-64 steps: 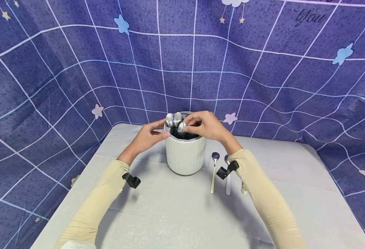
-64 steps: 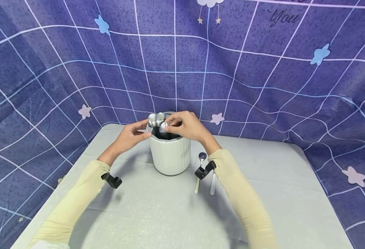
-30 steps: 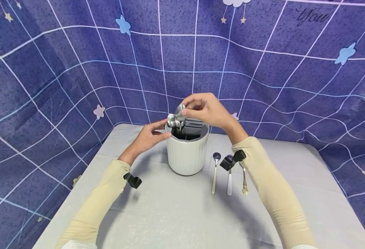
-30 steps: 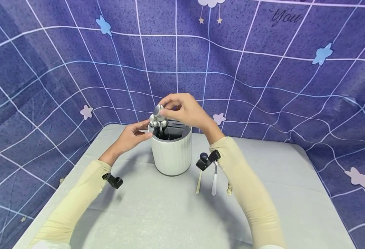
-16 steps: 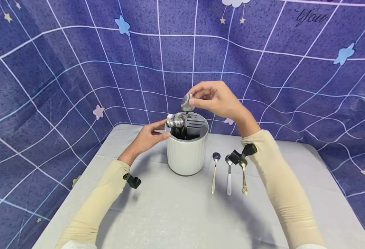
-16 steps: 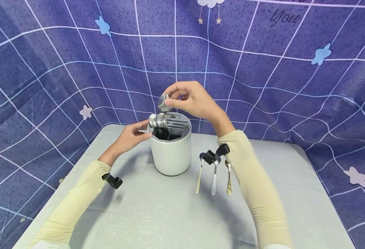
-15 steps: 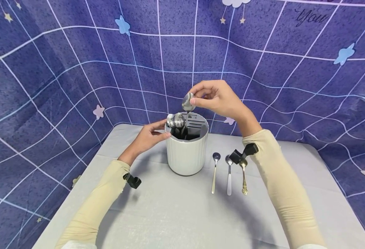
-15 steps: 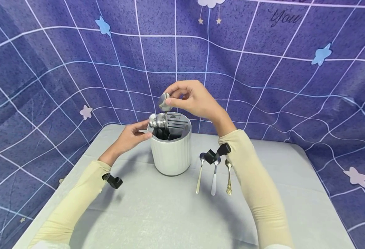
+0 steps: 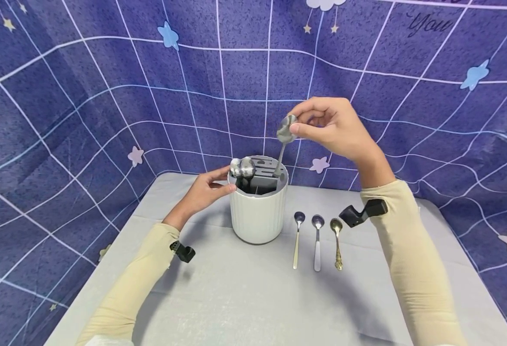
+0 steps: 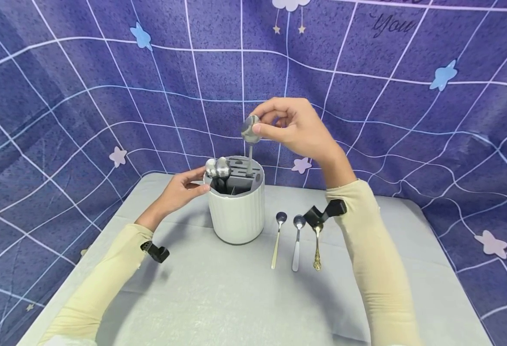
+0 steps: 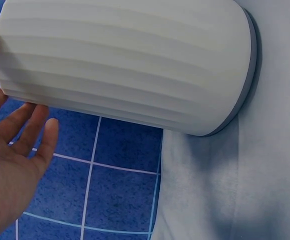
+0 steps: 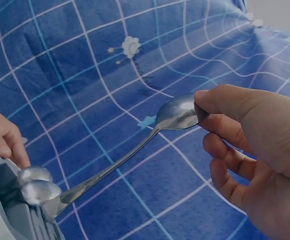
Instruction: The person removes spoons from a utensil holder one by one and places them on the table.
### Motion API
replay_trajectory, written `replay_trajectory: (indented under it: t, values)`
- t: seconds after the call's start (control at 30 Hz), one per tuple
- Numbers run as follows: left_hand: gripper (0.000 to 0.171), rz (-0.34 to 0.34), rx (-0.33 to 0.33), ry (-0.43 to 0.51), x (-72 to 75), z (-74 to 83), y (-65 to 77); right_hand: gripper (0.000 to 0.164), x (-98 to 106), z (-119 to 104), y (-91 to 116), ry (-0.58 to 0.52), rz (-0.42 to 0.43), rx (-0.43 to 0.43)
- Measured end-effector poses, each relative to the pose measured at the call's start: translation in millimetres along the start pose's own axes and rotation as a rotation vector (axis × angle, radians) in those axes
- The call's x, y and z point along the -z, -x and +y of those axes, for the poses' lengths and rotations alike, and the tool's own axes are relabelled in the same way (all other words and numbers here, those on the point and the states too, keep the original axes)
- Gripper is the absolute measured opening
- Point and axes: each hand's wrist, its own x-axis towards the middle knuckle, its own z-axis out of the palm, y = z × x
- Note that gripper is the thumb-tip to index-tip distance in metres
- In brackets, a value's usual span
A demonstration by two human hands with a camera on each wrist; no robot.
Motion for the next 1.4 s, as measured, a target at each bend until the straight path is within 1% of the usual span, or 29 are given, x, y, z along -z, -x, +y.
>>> replay_trajectory:
  t: [0.07,0.17,0.3,0.37,0.53,0.6,0.83,1.0,1.1,1.3,1.4]
  values:
    - [0.064,0.002,-0.006,-0.003,0.1,-0.5,-0.4,0.016,6.2,-1.6,4.7,0.019,0.027,-0.01]
    - [0.064,0.007,-0.017,-0.009,0.8,-0.9,-0.4,0.015,14.2,-1.8,11.9,0.056,0.04,-0.014]
    - [0.063,0.016,-0.021,-0.006,1.7,-2.1,0.2,0.014,22.9,3.7,23.0,0.043,0.008,-0.025]
    - [0.064,0.016,-0.019,-0.005,1.9,-2.7,0.3,0.014,27.1,7.7,30.2,0.039,-0.002,-0.049]
    - [0.064,0.013,-0.018,0.001,1.6,-3.6,-0.7,0.015,38.1,20.7,47.9,0.081,-0.015,-0.112]
    - [0.064,0.012,-0.02,0.0,1.2,-3.7,-0.9,0.016,42.6,27.0,53.9,0.077,-0.023,-0.131]
    - [0.063,0.01,-0.026,0.001,-0.2,-3.8,-0.7,0.019,56.8,48.2,75.7,0.119,-0.011,-0.227]
    - [0.062,0.005,-0.02,0.005,-1.3,-4.4,-1.7,0.019,68.2,66.0,93.8,0.098,-0.006,-0.271]
    - [0.062,0.006,-0.018,0.009,-2.2,-5.1,-2.7,0.019,74.0,73.8,104.2,0.104,0.007,-0.299]
    - [0.063,0.011,-0.026,0.009,-2.4,-4.6,-2.5,0.021,84.4,85.8,122.4,0.133,0.064,-0.37]
    - [0.063,0.012,-0.032,0.001,-2.1,-4.9,-2.0,0.022,89.3,92.1,131.9,0.129,0.075,-0.387]
